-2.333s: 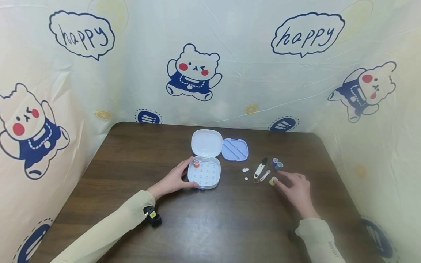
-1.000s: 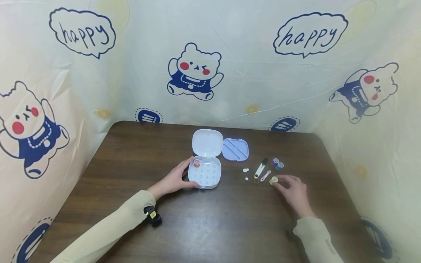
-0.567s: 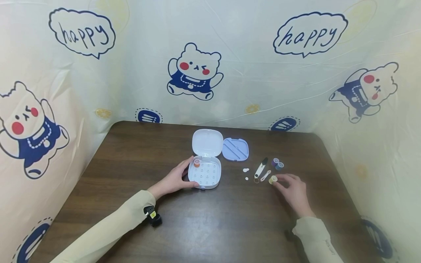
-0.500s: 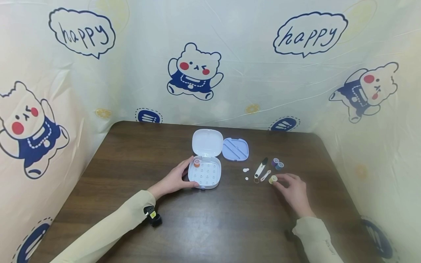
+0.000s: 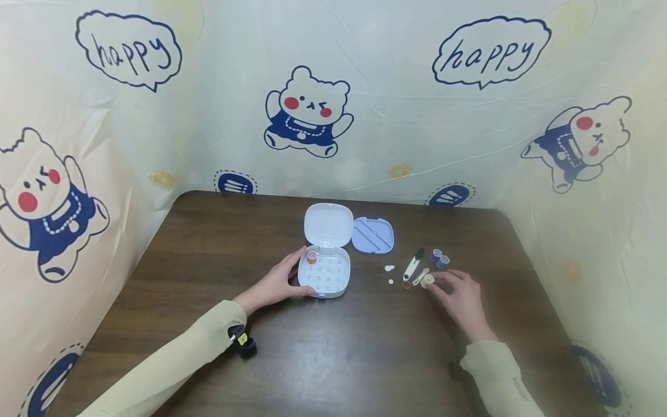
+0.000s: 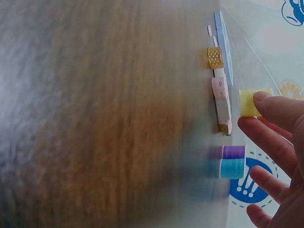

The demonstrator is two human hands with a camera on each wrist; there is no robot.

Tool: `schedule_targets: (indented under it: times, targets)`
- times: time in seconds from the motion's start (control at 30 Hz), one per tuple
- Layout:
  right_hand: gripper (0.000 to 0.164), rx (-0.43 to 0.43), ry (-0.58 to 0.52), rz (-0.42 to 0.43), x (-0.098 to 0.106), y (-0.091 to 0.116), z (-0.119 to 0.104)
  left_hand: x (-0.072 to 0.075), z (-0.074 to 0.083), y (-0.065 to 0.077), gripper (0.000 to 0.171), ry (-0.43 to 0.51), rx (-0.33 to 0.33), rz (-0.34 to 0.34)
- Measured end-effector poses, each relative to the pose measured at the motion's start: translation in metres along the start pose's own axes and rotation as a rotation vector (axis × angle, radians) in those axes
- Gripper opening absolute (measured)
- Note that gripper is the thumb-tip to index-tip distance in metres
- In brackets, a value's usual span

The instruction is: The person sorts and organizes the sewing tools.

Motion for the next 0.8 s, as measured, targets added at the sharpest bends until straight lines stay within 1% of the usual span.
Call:
schedule_targets:
  times: [0.4, 0.63, 0.8]
  targets:
    - [0.026, 0.04, 0.008, -0.011, -0.008, -0.006, -0.014, 0.0, 0.001, 0.0, 0.113, -0.002, -0.001, -0.003]
    - [0.024, 0.039, 0.0, -0.035, -0.016, -0.009, -0.021, 0.001, 0.002, 0.001, 0.113, -0.002, 0.0, -0.004]
    - [0.022, 0.078, 0.0, -0.022, -0.019, -0.011, -0.029, 0.0, 0.002, 0.001, 0.113, -0.004, 0.0, -0.004]
Point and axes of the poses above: each hand's wrist, its own y-axis away from the middle knuckle, its own x-axis out of the back of the hand, z = x × y, the point moved 10 cm from there along -y, towards the middle knuckle, and after that the axes turned 8 degrees about z, right-handed, at the moved point
